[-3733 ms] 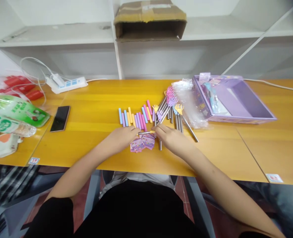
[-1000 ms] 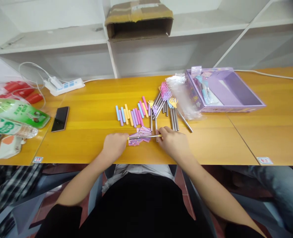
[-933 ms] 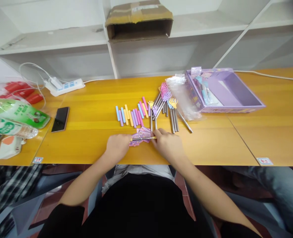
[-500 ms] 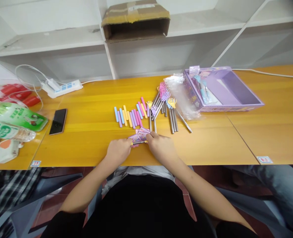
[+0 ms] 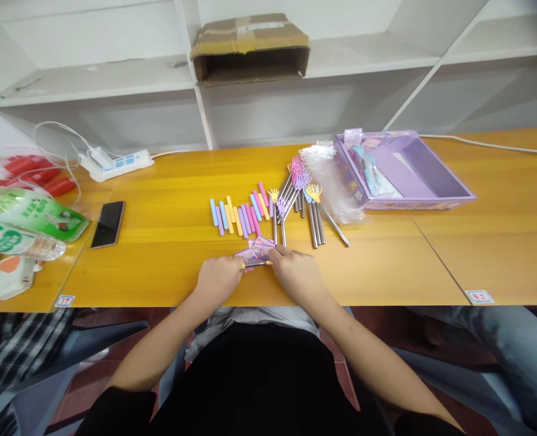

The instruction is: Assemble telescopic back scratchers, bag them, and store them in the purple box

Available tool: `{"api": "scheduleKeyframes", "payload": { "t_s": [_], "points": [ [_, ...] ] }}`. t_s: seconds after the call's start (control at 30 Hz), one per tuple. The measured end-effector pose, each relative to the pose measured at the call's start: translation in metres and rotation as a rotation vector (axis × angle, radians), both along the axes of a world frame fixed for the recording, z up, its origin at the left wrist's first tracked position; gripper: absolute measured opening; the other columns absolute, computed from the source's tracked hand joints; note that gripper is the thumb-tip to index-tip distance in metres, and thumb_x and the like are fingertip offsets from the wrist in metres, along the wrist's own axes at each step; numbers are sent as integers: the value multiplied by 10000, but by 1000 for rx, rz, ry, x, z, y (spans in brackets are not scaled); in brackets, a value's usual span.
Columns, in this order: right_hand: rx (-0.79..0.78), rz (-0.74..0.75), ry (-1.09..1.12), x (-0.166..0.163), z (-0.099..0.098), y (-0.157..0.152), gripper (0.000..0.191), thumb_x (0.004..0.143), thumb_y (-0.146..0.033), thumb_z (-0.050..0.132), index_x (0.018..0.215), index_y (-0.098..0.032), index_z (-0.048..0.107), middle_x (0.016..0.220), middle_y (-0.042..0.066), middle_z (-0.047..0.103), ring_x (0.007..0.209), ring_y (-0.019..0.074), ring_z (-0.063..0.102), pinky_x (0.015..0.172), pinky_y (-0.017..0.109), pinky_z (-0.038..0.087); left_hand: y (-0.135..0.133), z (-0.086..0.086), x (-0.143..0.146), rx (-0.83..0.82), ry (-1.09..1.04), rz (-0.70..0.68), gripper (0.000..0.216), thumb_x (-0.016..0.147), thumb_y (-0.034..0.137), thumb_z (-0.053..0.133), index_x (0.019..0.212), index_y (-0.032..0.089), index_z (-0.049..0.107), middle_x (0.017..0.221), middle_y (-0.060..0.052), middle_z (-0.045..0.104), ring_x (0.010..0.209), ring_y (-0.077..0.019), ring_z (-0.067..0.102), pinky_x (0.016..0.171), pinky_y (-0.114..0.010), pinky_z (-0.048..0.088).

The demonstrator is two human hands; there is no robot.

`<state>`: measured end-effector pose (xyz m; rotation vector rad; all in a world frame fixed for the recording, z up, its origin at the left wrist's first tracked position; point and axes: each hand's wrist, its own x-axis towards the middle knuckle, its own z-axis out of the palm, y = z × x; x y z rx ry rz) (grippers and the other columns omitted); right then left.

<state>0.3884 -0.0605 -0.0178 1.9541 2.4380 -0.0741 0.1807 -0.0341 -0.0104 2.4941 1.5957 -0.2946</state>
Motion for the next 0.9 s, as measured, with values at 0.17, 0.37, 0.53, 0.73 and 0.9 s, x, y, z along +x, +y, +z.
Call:
{"api": "scheduleKeyframes", "payload": {
  "t_s": [0.17,0.37,0.53,0.73,0.9],
  "points": [
    [68,-3,4,7,-4,0,224,1025,-122,501,967,-181,709,918,68,723,670,146,594,568,338,136,0,5,-1,-6,9,27,348,1066,446,555,1106,211,809,965,-149,828,940,-328,810,783,-370,574],
    [314,-44,-12,55,-13,-1,166,938,-110,566,842,-180,682,798,24,685,588,124,464,566,314,141,11,10,-32,35,125,67,318,1033,264,485,1042,196,796,990,-157,825,940,-341,804,735,-371,544],
    [494,-45,-9,130,-23,-6,192,916,-128,582,771,-185,695,755,11,684,606,104,473,579,286,197,26,5,-98,164,206,73,299,996,243,490,921,203,777,951,-123,821,911,-316,793,655,-322,431],
    [599,-310,-25,243,-39,-15,335,967,-308,593,678,-212,732,695,35,717,521,99,415,548,301,190,33,2,-179,364,219,64,291,930,190,493,733,188,707,779,-111,769,783,-284,740,597,-324,267],
    [556,-371,6,282,-56,-22,413,993,-453,565,700,-227,751,728,48,751,513,96,429,548,290,221,30,-3,-189,389,165,14,266,923,210,520,711,193,680,746,-92,752,753,-264,716,595,-323,227]
  ]
}}
